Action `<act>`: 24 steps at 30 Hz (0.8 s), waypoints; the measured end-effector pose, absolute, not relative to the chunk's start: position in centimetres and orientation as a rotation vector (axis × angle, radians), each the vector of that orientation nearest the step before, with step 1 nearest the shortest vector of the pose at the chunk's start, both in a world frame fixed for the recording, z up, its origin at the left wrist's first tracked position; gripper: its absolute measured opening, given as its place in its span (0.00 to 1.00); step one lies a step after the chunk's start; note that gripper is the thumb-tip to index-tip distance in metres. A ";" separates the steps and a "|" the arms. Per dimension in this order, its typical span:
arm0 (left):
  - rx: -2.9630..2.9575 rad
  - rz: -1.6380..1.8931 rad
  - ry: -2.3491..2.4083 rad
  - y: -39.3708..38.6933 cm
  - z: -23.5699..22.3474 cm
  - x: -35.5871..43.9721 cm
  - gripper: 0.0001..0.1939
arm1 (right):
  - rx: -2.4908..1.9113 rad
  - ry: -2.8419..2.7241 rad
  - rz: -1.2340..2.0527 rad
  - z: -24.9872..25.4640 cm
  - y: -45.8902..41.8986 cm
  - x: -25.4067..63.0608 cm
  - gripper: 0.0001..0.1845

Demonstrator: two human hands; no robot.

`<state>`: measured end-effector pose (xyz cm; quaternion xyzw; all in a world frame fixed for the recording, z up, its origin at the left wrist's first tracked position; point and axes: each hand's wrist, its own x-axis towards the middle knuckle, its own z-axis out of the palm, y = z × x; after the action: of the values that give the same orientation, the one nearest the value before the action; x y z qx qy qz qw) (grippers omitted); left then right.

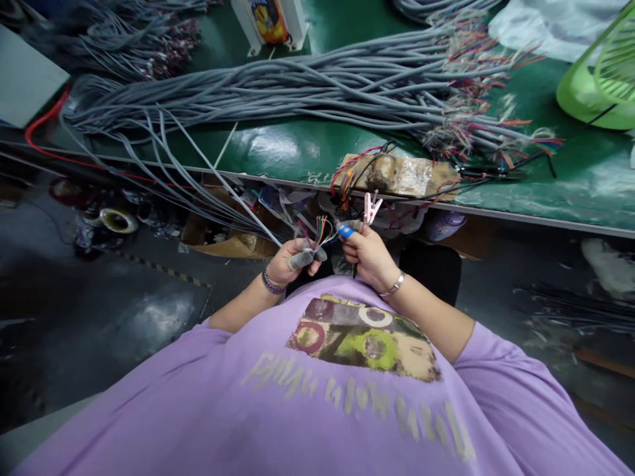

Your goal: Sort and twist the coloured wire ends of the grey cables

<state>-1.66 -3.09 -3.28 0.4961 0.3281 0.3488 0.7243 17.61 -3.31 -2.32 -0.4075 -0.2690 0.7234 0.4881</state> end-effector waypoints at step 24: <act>2.473 0.858 0.999 -3.0 1.6 0.0 0.11 | -1.294 -2.229 0.031 5.1 -6.9 23.3 0.12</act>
<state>0.00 -3.05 1.63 0.8700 0.3514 0.3019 0.1689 23.28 -6.93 5.14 -0.4822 -0.8307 0.0115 0.2781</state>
